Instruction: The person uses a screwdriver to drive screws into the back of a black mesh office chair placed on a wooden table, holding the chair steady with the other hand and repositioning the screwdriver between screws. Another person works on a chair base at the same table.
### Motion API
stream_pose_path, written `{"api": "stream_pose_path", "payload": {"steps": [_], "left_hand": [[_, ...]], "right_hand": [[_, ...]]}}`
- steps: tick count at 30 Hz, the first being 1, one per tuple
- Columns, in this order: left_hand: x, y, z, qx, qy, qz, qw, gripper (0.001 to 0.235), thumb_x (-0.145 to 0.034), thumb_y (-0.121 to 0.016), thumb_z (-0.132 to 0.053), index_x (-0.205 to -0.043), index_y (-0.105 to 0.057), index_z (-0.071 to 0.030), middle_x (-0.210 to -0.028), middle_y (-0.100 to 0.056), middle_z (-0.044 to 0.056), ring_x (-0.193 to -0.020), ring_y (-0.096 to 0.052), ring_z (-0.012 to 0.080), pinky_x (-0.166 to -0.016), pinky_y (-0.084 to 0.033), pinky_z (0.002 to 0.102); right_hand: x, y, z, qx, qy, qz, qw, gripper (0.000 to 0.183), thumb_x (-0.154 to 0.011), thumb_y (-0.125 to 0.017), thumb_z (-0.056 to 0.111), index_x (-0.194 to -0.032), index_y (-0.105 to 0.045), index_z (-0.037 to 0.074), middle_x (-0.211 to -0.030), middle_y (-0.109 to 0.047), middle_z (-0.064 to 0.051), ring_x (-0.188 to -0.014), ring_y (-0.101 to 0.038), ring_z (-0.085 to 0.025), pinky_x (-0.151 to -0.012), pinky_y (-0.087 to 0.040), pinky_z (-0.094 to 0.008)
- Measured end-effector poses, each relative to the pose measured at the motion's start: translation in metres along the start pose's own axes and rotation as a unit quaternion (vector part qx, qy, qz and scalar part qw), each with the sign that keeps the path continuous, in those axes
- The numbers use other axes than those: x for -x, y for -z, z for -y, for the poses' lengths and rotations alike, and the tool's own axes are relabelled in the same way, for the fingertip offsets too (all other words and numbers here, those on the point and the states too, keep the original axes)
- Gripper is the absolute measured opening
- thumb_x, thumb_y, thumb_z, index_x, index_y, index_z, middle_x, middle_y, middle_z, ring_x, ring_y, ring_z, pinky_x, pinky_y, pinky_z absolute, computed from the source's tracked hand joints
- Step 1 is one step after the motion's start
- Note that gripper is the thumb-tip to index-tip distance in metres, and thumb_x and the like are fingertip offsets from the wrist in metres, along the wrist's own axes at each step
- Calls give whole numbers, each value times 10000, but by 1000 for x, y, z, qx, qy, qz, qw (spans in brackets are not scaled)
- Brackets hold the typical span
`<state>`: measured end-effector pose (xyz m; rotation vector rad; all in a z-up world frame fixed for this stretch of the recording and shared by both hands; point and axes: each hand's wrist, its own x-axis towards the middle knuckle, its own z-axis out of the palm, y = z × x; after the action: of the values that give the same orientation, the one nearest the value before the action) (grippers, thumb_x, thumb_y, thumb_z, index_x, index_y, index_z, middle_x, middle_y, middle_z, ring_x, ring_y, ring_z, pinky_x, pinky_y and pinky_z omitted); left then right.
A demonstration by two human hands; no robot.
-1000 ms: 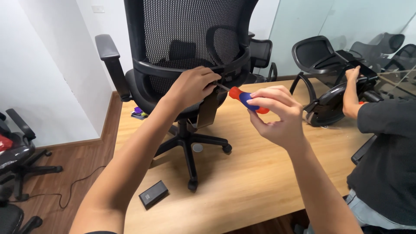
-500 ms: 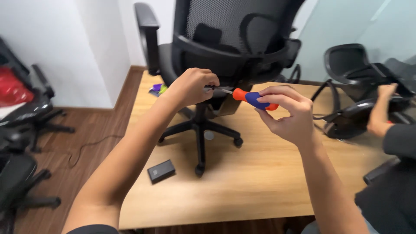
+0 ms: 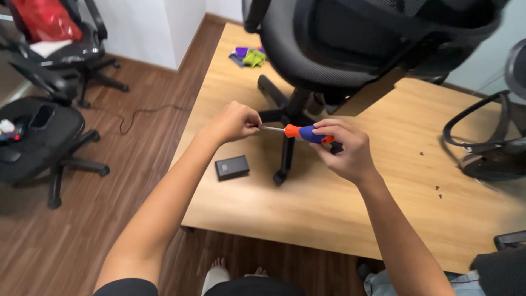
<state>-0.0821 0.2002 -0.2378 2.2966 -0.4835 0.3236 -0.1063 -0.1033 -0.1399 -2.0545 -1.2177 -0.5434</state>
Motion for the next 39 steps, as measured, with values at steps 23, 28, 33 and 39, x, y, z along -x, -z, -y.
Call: {"api": "stream_pose_path", "payload": {"steps": [23, 28, 33, 39], "left_hand": [[135, -260, 215, -119, 178, 181, 960, 125, -777, -682, -59, -767, -786, -128, -866, -736, 200, -848, -734, 368, -767, -585, 476], [138, -261, 211, -138, 182, 190, 955, 127, -817, -667, -84, -794, -783, -133, -869, -739, 192, -848, -737, 364, -759, -584, 476], [136, -222, 184, -106, 138, 108, 979, 159, -774, -659, -63, -868, -771, -126, -913, -746, 160, -871, -717, 362, -757, -574, 484], [120, -165, 156, -168, 194, 87, 963, 431, -647, -733, -93, -1077, -697, -91, -1187, -626, 115, -1152, -579, 322, -907, -525, 435]], "right_hand": [[32, -109, -41, -53, -121, 144, 981, 302, -770, -857, 29, -1039, -719, 27, -1120, -725, -86, -897, -736, -188, -791, -608, -286], [47, -117, -47, -66, -154, 171, 971, 326, -776, -862, 50, -1065, -713, 29, -1130, -722, -89, -861, -729, -181, -779, -601, -286], [58, -123, -55, -64, -159, 181, 968, 349, -782, -876, 85, -1085, -706, 51, -1124, -732, -85, -881, -738, -182, -792, -607, -286], [57, -125, -61, -46, -156, 168, 972, 343, -775, -876, 95, -1067, -703, 49, -1119, -735, -107, -897, -742, -216, -809, -604, -308]]}}
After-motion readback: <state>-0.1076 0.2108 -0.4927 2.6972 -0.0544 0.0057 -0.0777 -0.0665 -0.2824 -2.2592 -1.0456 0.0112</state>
